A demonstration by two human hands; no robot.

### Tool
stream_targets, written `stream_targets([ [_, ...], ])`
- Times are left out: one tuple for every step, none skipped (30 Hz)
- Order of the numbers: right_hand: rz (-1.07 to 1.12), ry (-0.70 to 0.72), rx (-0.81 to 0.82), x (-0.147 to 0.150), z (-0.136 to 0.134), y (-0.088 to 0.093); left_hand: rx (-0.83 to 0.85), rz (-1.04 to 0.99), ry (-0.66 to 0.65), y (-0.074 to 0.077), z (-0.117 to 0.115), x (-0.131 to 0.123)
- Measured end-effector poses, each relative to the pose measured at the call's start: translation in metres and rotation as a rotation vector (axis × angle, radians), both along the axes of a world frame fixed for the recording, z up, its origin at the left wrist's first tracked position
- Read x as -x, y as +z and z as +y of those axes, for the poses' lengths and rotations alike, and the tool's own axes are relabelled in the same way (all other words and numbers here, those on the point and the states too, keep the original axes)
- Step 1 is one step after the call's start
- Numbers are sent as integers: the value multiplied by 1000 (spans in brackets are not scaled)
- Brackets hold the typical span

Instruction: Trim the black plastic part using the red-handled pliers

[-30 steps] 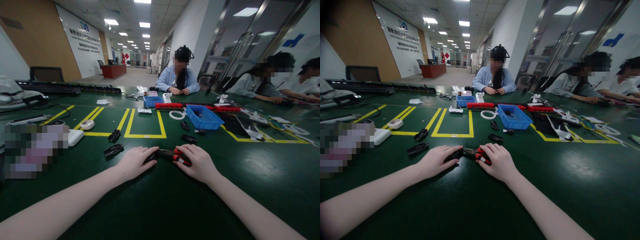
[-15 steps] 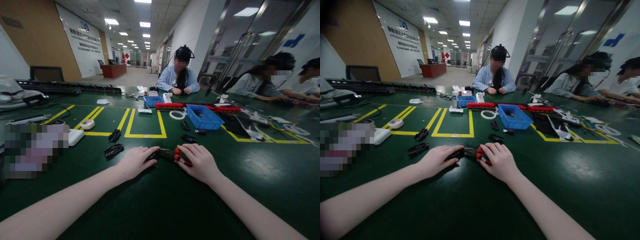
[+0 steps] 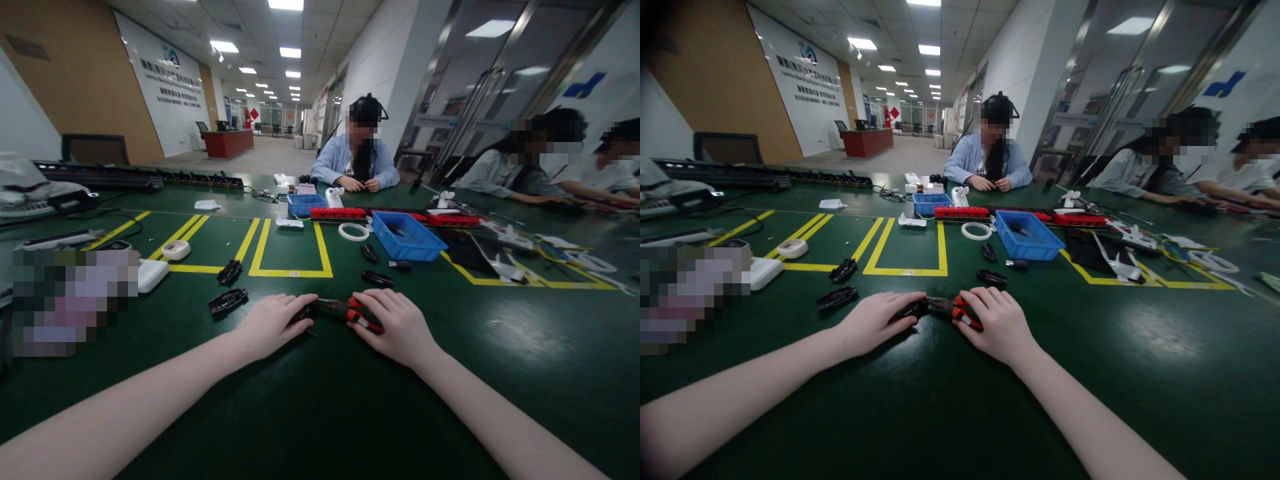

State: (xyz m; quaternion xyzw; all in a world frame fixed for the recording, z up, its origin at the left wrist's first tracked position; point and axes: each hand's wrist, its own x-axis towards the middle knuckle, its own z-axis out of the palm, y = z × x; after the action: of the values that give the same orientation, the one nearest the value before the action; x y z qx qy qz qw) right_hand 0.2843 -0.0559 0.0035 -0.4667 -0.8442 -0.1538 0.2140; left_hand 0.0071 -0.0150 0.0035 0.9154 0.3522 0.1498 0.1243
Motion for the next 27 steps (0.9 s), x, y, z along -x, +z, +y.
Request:
stream_targets([
  [7,-2,6,0,0,0,0,0,0,0,0,0],
  [13,-4,13,0,1,-1,-1,1,-1,0,0,0],
  [18,-5,21,0,1,-1,-3,4,-3,0,0,0],
  [23,-6,28,-1,1,-1,-5,8,-6,-1,0,0],
  [29,-7,34,-1,1,-2,-7,11,-10,-1,1,0],
  [34,-5,40,-1,2,-2,-10,14,-13,-2,1,0],
  [38,-3,46,-1,2,-2,-13,16,-15,-3,1,0],
  [42,-1,47,-2,2,-2,-19,17,-15,-3,2,0],
  [44,1,49,-2,2,-2,-24,19,-14,-4,2,0],
  [46,4,49,-2,2,-2,-28,21,-13,-4,2,0],
  [48,6,49,-2,2,-2,-30,20,-12,-5,2,0],
  [50,6,51,-1,2,-2,-31,19,-12,-5,2,0],
  [51,7,54,-1,2,-2,-30,18,-14,-5,2,0],
  [51,7,58,-1,2,-2,-30,17,-17,-4,2,0],
  [50,7,61,-1,2,-1,-30,18,-18,-4,2,0],
  [46,7,62,-1,2,-1,-32,19,-17,-4,2,0],
  [40,7,59,-1,2,-1,-34,23,-16,-4,2,0],
  [31,7,53,-1,2,-1,-36,26,-13,-4,2,0],
  [20,8,43,-2,2,-1,-38,30,-10,-4,2,0],
  [8,8,32,-2,1,-1,-39,34,-8,-4,2,0],
  [-7,10,20,-2,1,0,-40,37,-8,-5,3,1],
  [-23,12,6,-2,1,0,-41,40,-9,-5,3,1],
  [-40,14,-8,-1,1,0,-44,42,-13,-6,3,1],
  [-57,16,-20,-1,1,1,-48,43,-17,-7,3,1],
  [-73,17,-32,-1,0,1,-53,43,-21,-8,4,1],
  [-87,17,-44,-1,0,2,-57,43,-23,-8,4,2],
  [-99,18,-54,-1,-1,2,-60,44,-26,-9,4,2],
])
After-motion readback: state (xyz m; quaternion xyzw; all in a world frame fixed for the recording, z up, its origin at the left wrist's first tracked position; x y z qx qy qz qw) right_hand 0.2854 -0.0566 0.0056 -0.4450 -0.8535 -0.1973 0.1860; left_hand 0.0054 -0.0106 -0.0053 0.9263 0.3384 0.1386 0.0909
